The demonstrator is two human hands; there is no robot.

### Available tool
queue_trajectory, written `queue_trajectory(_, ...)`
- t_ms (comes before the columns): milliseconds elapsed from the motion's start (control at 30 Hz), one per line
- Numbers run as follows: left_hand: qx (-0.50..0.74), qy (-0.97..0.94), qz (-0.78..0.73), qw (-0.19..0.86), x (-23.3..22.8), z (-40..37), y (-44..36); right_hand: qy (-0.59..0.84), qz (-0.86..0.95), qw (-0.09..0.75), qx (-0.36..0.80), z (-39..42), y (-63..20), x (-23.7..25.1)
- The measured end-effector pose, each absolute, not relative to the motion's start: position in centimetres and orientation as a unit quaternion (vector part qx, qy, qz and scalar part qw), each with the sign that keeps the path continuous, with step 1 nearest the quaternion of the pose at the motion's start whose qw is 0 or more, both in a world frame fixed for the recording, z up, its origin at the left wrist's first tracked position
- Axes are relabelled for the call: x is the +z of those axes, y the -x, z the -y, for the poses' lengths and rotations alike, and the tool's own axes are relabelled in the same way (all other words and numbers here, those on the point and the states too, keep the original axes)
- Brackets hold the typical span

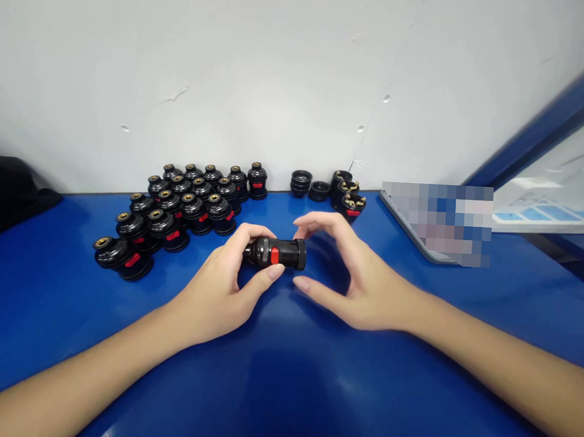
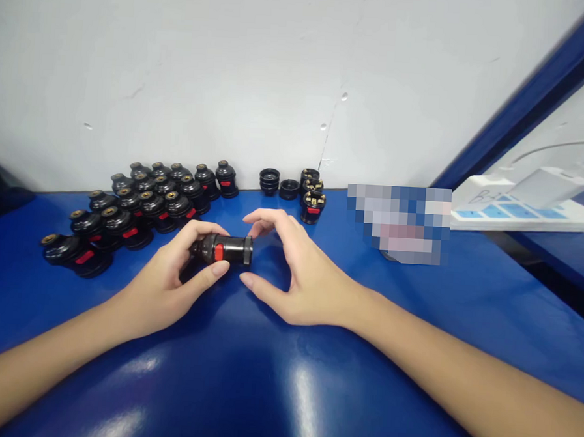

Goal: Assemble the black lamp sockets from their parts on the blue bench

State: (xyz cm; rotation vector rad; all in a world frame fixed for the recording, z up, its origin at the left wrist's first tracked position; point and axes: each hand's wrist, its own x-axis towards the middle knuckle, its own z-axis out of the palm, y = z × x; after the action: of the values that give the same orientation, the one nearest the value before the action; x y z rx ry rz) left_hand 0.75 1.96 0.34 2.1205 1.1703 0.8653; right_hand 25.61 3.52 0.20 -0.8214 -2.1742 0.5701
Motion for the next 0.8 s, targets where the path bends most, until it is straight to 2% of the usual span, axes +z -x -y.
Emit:
queue_trajectory(133,0.332,-0.789,-0.427,0.29,0.1,-2.1,-0.68,0.338,0.834,0.353,0.255,-3.57,-25.62,0.18)
queue_trajectory(267,0.339,-0.787,-0.425,0.293,-0.01,-2.18,-0.65,0.323,0.836,0.378,0.232,-3.73,-25.58,-0.03)
queue_trajectory(800,0.344,-0.784,-0.421,0.3,0.01,-2.22,-0.6,0.347,0.846,0.359,0.187,-3.89,-25.53,0.03)
